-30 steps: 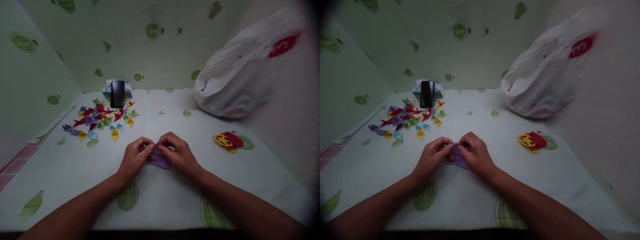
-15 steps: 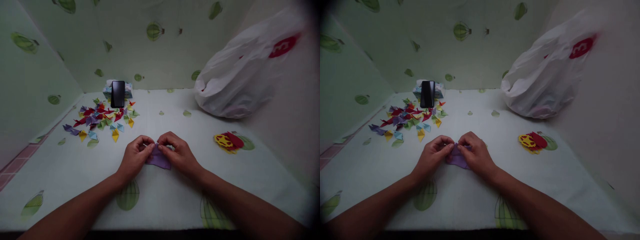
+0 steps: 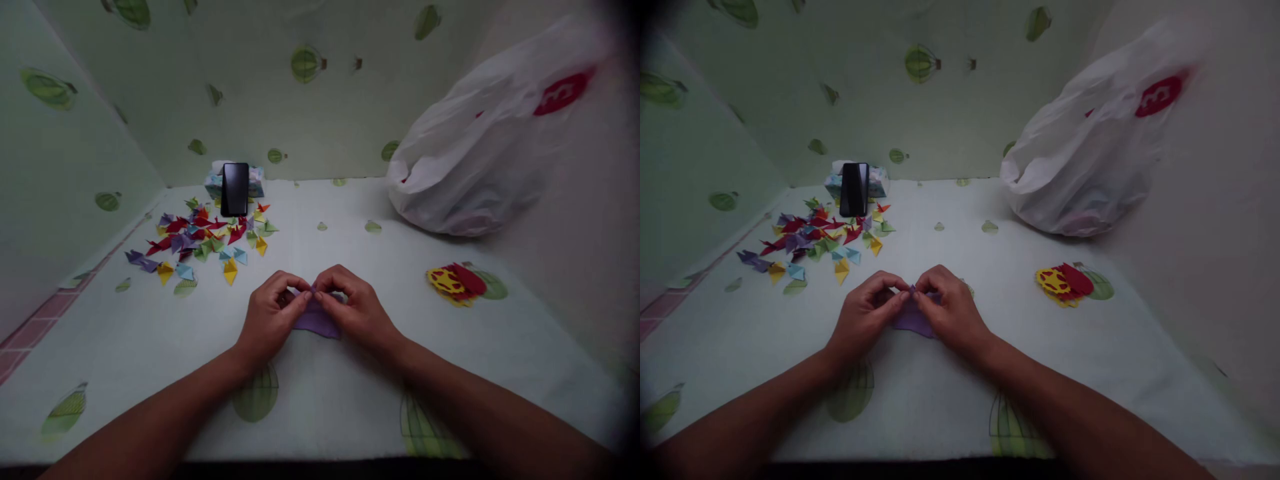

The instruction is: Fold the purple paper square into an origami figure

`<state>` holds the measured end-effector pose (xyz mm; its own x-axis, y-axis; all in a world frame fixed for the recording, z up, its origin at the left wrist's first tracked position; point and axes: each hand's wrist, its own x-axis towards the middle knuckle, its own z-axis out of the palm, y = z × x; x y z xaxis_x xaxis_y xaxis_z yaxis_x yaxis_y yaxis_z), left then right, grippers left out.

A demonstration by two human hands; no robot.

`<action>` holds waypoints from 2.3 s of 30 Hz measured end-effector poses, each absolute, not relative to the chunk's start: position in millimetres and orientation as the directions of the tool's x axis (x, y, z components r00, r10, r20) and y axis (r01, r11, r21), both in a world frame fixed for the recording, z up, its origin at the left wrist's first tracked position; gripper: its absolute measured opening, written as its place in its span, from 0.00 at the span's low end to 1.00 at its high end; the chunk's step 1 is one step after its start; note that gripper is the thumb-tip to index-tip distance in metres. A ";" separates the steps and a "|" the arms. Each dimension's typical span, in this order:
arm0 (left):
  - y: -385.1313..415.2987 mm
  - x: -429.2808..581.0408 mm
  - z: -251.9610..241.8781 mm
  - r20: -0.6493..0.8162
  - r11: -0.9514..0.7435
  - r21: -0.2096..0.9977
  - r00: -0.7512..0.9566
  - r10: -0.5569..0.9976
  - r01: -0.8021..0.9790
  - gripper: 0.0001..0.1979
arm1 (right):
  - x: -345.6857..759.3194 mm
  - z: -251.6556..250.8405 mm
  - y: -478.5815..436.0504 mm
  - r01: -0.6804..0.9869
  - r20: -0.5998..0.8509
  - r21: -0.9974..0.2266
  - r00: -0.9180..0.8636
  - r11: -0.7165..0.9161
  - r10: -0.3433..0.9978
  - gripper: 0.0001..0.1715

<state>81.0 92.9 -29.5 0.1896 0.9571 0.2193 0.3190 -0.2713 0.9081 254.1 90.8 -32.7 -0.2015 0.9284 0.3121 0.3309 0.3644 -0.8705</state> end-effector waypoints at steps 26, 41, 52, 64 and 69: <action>92.3 81.3 -33.0 0.338 -0.395 0.812 0.206 0.918 0.429 0.04 | 253.1 -35.8 90.6 0.331 0.413 -0.821 -0.220 0.466 0.884 0.06; 93.6 81.1 -32.8 0.360 -0.429 0.792 0.235 0.903 0.434 0.04 | 252.6 -34.7 88.6 0.336 0.475 -0.777 -0.240 0.532 0.846 0.08; 93.3 82.7 -29.5 0.297 -0.361 0.836 0.213 0.931 0.413 0.04 | 252.5 -33.8 88.4 0.325 0.438 -0.798 -0.267 0.508 0.859 0.07; 92.8 80.6 -28.8 0.215 -0.284 0.880 0.214 0.953 0.379 0.06 | 253.2 -33.1 88.7 0.298 0.417 -0.819 -0.277 0.490 0.866 0.07; 94.0 81.4 -28.0 0.193 -0.247 0.914 0.190 0.963 0.321 0.06 | 253.2 -33.2 90.1 0.306 0.338 -0.868 -0.213 0.391 0.917 0.06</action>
<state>81.4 94.0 -28.0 0.1898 0.9627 0.1929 0.3209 -0.2465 0.9145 253.2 90.1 -33.2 -0.2131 0.9167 0.3380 0.3064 0.3913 -0.8678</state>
